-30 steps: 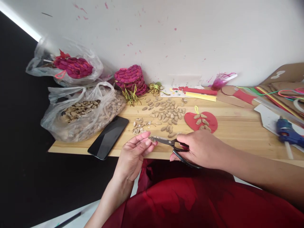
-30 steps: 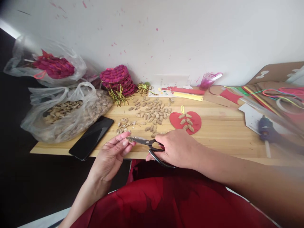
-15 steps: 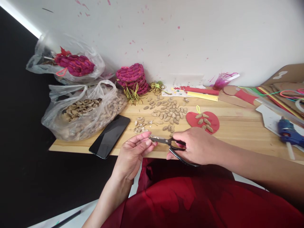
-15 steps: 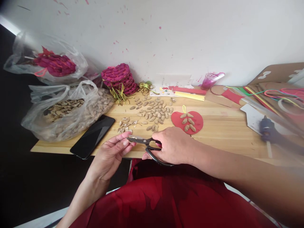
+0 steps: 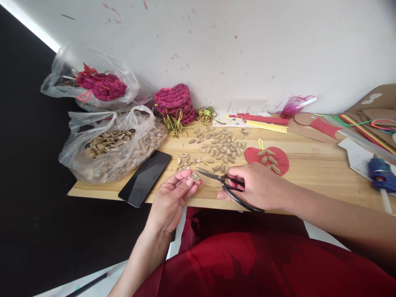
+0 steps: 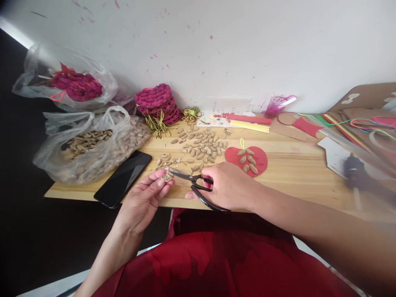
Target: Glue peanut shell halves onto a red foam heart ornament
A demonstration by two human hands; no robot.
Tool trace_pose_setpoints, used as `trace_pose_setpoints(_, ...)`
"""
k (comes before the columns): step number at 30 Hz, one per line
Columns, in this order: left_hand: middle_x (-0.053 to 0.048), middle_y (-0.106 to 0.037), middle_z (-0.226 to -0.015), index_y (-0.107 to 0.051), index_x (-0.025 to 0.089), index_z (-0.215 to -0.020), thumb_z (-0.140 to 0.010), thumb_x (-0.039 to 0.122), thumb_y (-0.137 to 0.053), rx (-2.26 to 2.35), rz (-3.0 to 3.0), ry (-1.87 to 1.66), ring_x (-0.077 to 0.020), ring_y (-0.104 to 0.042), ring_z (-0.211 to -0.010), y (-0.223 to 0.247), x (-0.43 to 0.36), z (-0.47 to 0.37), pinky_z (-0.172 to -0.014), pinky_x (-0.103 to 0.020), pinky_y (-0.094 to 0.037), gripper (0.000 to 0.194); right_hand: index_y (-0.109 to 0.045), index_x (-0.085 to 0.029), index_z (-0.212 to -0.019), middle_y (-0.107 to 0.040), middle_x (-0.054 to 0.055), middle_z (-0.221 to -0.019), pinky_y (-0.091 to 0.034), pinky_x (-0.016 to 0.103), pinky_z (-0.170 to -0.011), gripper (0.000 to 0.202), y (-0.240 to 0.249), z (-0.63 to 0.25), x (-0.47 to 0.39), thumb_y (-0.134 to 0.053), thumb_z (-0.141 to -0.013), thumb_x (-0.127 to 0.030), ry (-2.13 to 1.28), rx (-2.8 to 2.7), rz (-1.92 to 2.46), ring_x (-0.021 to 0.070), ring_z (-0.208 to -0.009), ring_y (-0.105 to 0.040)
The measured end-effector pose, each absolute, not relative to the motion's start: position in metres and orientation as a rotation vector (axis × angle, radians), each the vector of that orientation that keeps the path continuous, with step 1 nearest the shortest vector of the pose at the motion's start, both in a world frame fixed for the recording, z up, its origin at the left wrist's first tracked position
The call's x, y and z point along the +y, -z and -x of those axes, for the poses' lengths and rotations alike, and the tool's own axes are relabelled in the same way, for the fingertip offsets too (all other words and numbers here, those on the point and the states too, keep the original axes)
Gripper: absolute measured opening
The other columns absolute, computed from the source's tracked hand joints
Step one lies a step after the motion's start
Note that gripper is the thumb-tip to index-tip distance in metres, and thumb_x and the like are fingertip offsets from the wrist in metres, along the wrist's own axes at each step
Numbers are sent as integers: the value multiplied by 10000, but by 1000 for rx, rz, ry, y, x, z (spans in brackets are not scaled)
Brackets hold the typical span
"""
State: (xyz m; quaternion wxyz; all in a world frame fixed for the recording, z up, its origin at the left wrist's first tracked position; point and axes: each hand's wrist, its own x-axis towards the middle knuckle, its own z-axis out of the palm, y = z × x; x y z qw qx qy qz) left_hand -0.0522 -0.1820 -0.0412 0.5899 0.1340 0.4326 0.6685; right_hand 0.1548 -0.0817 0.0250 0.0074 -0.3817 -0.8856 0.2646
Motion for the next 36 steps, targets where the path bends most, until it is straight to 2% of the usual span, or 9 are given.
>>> trace_pose_setpoints(6, -18, -751, -848, -752, 168, -1019, -716, 169, -868, 983, -369, -1575, -123, -747, -799, 42, -185, 46, -751, -151, -606, 324, -447, -220, -676, -594, -19, -608, -233, 263, -493, 481, -26, -159, -92, -629, -797, -648, -595, -2817, 1135, 110, -509, -458)
trace_pose_setpoints(10, -25, -760, -901, -734, 180, -1079, -728, 154, -855, 989, -429, -1556, -125, -745, -818, 41, -186, 43, -740, -155, -605, 372, -451, -223, -682, -598, -22, -597, -210, 265, -484, 483, -25, -163, -94, -609, -800, -663, -486, -2827, 1136, 112, -491, -434)
trace_pose_setpoints(21, -23, -755, -873, -712, 164, -1127, -709, 143, -862, 1036, -461, -1505, -128, -746, -788, 37, -188, 38, -730, -163, -608, 445, -432, -216, -654, -568, -31, -563, -207, 259, -465, 470, -26, -166, -93, -651, -774, -615, -551, -2817, 1079, 90, -455, -385)
trace_pose_setpoints(32, -8, -743, -843, -722, 162, -1097, -688, 134, -873, 1029, -437, -1497, -127, -748, -774, 35, -188, 39, -734, -169, -613, 437, -442, -218, -645, -559, -34, -559, -238, 255, -485, 517, -26, -166, -89, -618, -781, -686, -631, -2857, 1117, 99, -472, -420)
trace_pose_setpoints(36, -7, -741, -821, -727, 155, -1083, -670, 138, -884, 1040, -424, -1498, -131, -747, -766, 35, -187, 39, -729, -176, -612, 442, -439, -217, -604, -509, -25, -513, -210, 265, -484, 536, -27, -161, -88, -619, -779, -691, -583, -2858, 1172, 108, -467, -391)
